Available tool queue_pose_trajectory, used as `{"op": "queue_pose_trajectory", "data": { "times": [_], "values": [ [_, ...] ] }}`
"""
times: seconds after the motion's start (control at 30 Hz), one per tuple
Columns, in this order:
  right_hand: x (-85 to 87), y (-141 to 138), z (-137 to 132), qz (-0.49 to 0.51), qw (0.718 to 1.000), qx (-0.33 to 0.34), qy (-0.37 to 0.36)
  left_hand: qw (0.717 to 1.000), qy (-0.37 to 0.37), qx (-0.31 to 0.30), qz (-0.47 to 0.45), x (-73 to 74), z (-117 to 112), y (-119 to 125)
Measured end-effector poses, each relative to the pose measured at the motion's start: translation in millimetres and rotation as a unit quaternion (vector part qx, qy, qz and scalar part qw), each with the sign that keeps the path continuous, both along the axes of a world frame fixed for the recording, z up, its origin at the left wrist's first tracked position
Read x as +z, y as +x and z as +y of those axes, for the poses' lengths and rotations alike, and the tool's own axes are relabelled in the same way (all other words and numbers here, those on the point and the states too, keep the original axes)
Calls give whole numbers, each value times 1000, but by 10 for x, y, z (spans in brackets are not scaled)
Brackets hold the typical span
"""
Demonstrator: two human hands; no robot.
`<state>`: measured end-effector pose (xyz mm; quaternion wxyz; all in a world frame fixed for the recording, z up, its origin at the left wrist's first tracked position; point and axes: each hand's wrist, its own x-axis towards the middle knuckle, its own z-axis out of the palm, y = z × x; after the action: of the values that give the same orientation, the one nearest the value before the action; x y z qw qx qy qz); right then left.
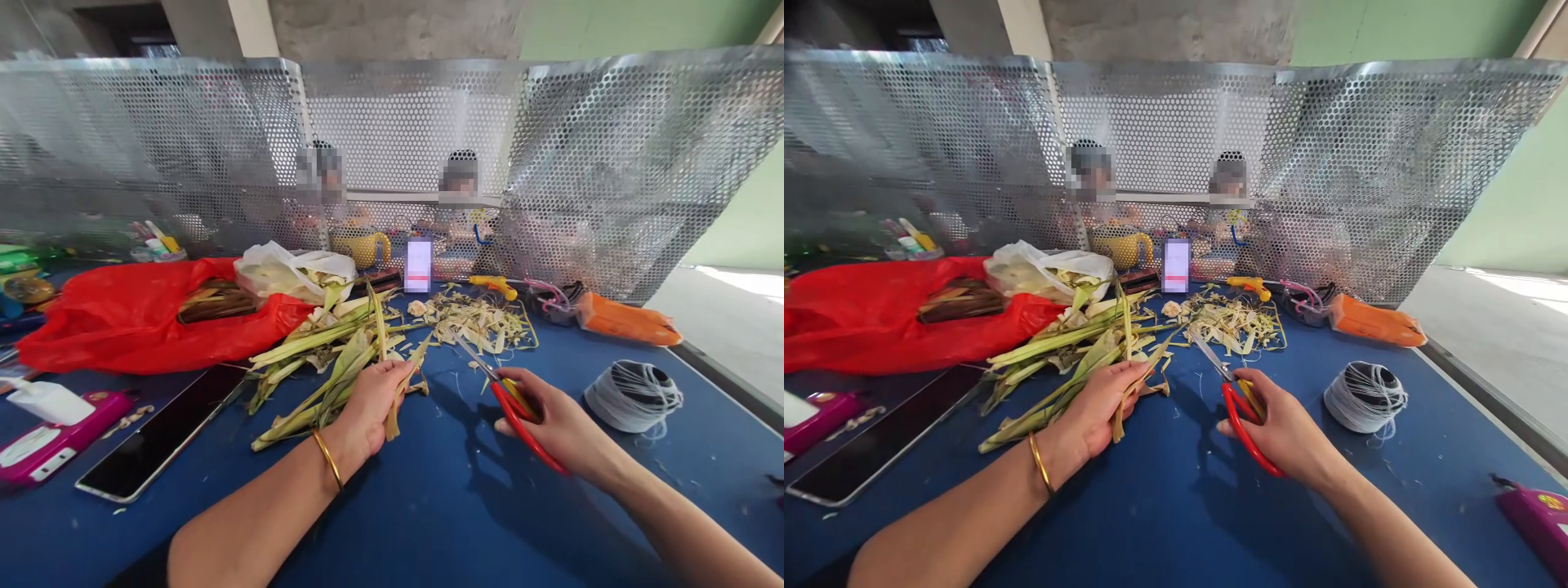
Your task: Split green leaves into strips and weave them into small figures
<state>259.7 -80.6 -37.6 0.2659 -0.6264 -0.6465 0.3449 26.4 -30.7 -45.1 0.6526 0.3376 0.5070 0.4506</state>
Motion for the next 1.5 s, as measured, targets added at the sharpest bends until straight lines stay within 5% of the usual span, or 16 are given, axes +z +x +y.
{"op": "queue_pose_trajectory", "data": {
  "times": [1.33,1.5],
  "values": [
    [51,52,20,-44,997,-59,39,998,-2,-46,37,-135,-29,25],
    [20,56,42,-223,970,-69,64,997,-36,-35,-54,-74,-45,40]
  ]
}}
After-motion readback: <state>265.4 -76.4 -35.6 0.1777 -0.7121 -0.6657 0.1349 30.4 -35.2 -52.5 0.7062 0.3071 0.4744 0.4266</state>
